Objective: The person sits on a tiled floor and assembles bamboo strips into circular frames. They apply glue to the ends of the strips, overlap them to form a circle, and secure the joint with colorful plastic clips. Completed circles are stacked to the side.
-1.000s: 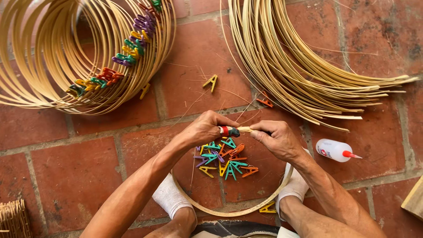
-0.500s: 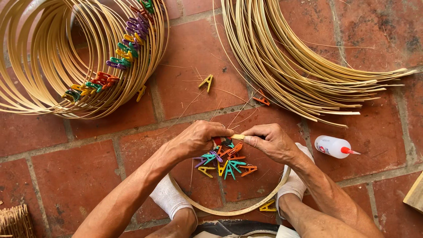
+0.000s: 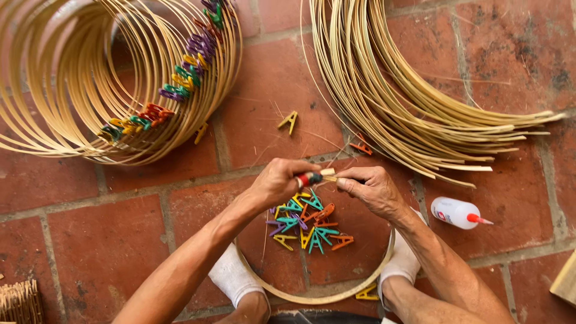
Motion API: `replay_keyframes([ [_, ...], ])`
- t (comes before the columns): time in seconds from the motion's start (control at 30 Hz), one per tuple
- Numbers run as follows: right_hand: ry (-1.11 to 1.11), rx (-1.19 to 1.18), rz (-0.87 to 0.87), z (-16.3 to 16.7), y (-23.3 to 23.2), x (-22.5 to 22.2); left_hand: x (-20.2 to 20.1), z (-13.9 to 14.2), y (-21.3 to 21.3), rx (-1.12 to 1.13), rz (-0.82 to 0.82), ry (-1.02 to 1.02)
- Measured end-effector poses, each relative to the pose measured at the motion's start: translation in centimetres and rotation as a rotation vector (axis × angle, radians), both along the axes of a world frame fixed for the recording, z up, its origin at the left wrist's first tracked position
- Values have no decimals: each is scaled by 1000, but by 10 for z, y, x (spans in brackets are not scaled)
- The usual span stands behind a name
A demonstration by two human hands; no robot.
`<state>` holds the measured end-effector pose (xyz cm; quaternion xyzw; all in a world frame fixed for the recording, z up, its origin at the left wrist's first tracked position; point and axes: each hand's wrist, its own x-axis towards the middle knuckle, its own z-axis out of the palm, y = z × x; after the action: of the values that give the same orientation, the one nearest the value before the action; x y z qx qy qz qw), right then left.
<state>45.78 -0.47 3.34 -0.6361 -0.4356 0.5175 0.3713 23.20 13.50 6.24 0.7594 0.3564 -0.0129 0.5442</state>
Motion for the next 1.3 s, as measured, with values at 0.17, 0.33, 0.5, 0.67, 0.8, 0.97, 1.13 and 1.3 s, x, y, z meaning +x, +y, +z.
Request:
replay_keyframes([
  [0.17,154,71,-273,-17,30,18,5,-12,39,-51,346,-215],
  [0.33,59,8,-315,27,15,33,-23,38,48,-247,494,-100],
  [0.5,133,-157,-55,117,-31,11,-48,136,-7,-237,266,66],
  [0.67,125,-127,111,193,-64,-26,-56,199,-84,195,-30,-301],
  [0.8,99,-144,176,233,-82,-42,-62,225,-113,450,-124,-444],
  [0.97,58,-88,239,261,-93,-45,-69,249,-124,560,-228,-495],
  [1.13,-43,-109,252,287,-90,-40,-69,264,-125,758,-295,-477],
  [1.3,-211,345,361,305,-78,-37,-67,269,-120,887,-235,-577],
])
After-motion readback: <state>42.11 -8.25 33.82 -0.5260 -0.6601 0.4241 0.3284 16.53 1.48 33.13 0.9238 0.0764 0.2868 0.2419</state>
